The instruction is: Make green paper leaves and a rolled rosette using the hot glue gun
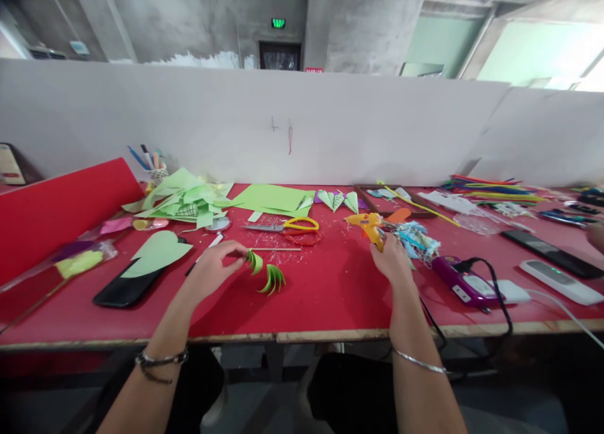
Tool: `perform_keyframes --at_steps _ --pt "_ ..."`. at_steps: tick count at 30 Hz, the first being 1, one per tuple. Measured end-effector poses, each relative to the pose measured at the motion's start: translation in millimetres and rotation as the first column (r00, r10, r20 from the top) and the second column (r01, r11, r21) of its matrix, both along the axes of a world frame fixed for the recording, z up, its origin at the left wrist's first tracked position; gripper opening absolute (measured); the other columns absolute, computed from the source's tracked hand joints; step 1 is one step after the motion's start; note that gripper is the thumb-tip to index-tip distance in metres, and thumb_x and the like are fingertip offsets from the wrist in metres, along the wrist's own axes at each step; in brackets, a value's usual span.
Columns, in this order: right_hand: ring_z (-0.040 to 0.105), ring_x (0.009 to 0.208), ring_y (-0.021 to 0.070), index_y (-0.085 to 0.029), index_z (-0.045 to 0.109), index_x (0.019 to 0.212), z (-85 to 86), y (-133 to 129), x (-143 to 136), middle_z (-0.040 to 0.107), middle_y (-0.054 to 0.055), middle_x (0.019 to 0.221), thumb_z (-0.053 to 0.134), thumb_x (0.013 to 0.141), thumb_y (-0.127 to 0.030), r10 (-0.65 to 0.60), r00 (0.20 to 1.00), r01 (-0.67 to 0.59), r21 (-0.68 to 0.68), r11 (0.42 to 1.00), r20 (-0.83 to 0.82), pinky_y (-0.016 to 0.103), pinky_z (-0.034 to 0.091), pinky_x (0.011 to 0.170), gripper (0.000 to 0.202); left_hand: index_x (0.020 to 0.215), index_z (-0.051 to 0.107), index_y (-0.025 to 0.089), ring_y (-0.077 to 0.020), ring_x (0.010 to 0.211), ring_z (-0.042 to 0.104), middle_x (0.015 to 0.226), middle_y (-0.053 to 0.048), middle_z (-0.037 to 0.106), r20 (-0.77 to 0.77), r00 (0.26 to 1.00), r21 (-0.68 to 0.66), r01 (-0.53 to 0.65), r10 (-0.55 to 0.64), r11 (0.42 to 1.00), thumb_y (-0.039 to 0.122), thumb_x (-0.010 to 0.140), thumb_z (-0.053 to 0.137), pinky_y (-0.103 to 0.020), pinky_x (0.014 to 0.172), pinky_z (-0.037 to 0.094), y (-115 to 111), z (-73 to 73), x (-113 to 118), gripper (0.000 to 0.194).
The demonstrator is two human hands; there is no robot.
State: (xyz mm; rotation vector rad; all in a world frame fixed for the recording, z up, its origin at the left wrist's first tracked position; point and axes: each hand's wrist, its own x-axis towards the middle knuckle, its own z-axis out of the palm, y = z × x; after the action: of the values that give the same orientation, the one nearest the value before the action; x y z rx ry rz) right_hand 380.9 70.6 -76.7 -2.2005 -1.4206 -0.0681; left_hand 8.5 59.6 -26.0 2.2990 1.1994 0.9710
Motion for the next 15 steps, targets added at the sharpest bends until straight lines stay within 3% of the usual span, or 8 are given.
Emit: perform_keyframes --at_steps 4,6,8,11,13,15 --pt "0.049 0.101 0.0303 -0.011 0.043 0.112 34.4 -7.8 1.8 0.057 0.018 0.101 0.041 0.076 -0.035 -0.119 0.992 0.104 0.269 0.958 0.041 0.041 0.038 0.084 0.043 0.081 0.057 0.017 -0.0167 0.081 0.057 0.086 -0.004 0.062 -0.005 1.0 -0.043 -0.004 0.003 0.999 0.02 0.077 0.046 -0.029 0.075 0.044 -1.4 -2.1 -3.3 0.012" --pt "0.054 0.091 0.0268 -0.015 0.048 0.106 62.4 0.4 4.3 0.06 0.014 0.093 0.041 0.077 -0.035 -0.079 0.997 0.071 0.291 0.954 0.015 0.037 0.041 0.078 0.036 0.081 0.056 0.018 -0.0172 0.082 0.057 0.087 -0.005 0.061 0.012 1.0 -0.059 -0.018 0.018 0.998 0.021 0.077 0.047 -0.029 0.075 0.045 -2.0 -4.3 -5.5 0.011" --pt "0.058 0.081 0.0226 -0.017 0.051 0.102 91.5 22.1 6.5 0.062 0.012 0.091 0.044 0.076 -0.034 0.077 0.997 -0.08 0.163 0.983 0.025 0.032 0.043 0.071 0.032 0.082 0.056 0.018 -0.017 0.083 0.057 0.087 -0.005 0.061 0.041 0.999 -0.064 -0.032 0.035 0.997 0.02 0.077 0.046 -0.028 0.075 0.045 -2.8 -6.9 -7.7 0.011" --pt "0.059 0.076 0.0184 -0.019 0.055 0.1 122.7 75.9 9.5 0.063 0.008 0.094 0.044 0.076 -0.027 0.315 0.944 -0.31 -0.064 0.949 0.094 0.026 0.043 0.065 0.028 0.081 0.056 0.019 -0.0158 0.079 0.057 0.084 -0.004 0.061 0.096 0.994 -0.05 -0.048 0.052 0.998 0.018 0.078 0.045 -0.026 0.073 0.046 -5.2 -11.1 -11.2 0.011" --pt "0.059 0.075 0.0161 -0.018 0.059 0.095 129.1 116.4 12.4 0.065 0.005 0.092 0.047 0.074 -0.019 0.434 0.892 -0.391 -0.265 0.881 0.127 0.024 0.043 0.067 0.025 0.079 0.056 0.019 -0.0152 0.077 0.058 0.082 -0.004 0.062 0.121 0.991 -0.057 -0.052 0.058 0.997 0.02 0.078 0.046 -0.025 0.07 0.046 -7.4 -13.4 -14.4 0.01" --pt "0.059 0.073 0.0168 -0.017 0.064 0.083 124.6 152.0 16.5 0.066 0.004 0.084 0.053 0.069 -0.011 0.447 0.884 -0.382 -0.338 0.86 0.138 0.025 0.043 0.066 0.018 0.076 0.056 0.02 -0.0149 0.075 0.058 0.079 -0.003 0.062 0.148 0.986 -0.072 -0.062 0.072 0.996 0.021 0.078 0.048 -0.023 0.068 0.047 -9.0 -14.9 -18.2 0.009"
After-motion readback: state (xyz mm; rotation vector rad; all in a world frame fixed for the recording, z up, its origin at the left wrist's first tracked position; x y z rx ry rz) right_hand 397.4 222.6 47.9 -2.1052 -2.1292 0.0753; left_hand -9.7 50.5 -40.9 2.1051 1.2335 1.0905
